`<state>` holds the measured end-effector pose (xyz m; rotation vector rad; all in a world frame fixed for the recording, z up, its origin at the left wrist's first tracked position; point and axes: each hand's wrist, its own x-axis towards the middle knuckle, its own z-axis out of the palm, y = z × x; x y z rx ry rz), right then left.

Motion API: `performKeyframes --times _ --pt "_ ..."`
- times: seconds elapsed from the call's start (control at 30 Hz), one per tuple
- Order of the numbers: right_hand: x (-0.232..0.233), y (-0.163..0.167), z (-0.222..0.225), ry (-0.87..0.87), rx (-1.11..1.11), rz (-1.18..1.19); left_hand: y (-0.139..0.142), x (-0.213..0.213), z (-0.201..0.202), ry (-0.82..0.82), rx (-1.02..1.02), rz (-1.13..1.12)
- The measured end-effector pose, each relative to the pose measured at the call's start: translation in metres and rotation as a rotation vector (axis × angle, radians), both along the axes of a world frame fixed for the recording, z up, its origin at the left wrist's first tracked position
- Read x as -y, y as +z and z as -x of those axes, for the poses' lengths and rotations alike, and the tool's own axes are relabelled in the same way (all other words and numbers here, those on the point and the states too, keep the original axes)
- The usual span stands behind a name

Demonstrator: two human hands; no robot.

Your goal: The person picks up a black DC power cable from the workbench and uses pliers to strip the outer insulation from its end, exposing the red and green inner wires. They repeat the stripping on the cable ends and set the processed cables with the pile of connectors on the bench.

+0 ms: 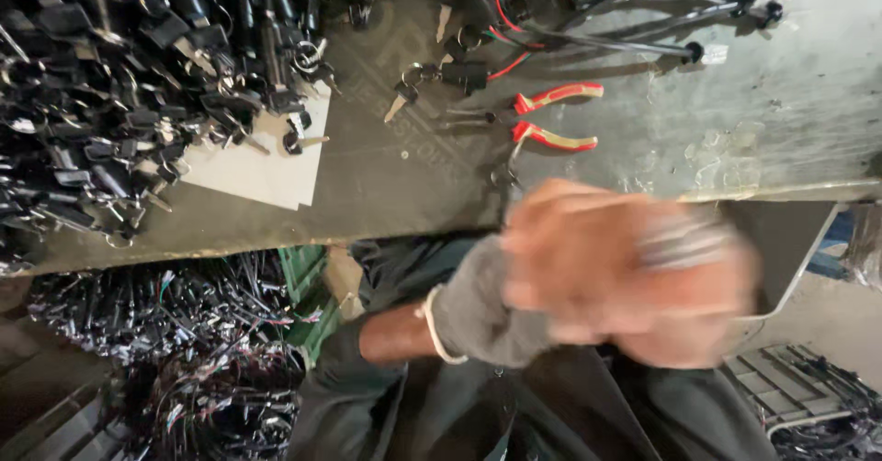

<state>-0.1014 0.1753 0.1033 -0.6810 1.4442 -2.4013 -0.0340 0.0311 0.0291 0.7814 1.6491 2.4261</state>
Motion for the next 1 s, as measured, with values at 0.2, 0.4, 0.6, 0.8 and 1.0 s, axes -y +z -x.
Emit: performKeyframes --times 0.2,0.4,0.6,0.8,1.0 --pt "-0.041 -0.031 0.003 -0.125 -0.163 0.168 -0.011 0.007 0.009 -0.074 -0.098 0.35" --pt "-0.031 -0.049 0.025 -0.404 -0.084 0.119 -0.029 0.036 0.021 -0.043 0.299 0.231" --pt "0.005 -0.098 0.011 0.254 0.125 -0.355 -0.04 0.069 0.02 0.073 0.605 -0.032" --pt "-0.01 -0.137 -0.015 0.112 0.059 -0.93 -0.048 0.051 0.023 0.435 0.311 0.074" --pt "-0.013 -0.13 -0.003 -0.098 -0.172 -0.83 -0.058 0.052 0.013 0.324 0.486 0.273"
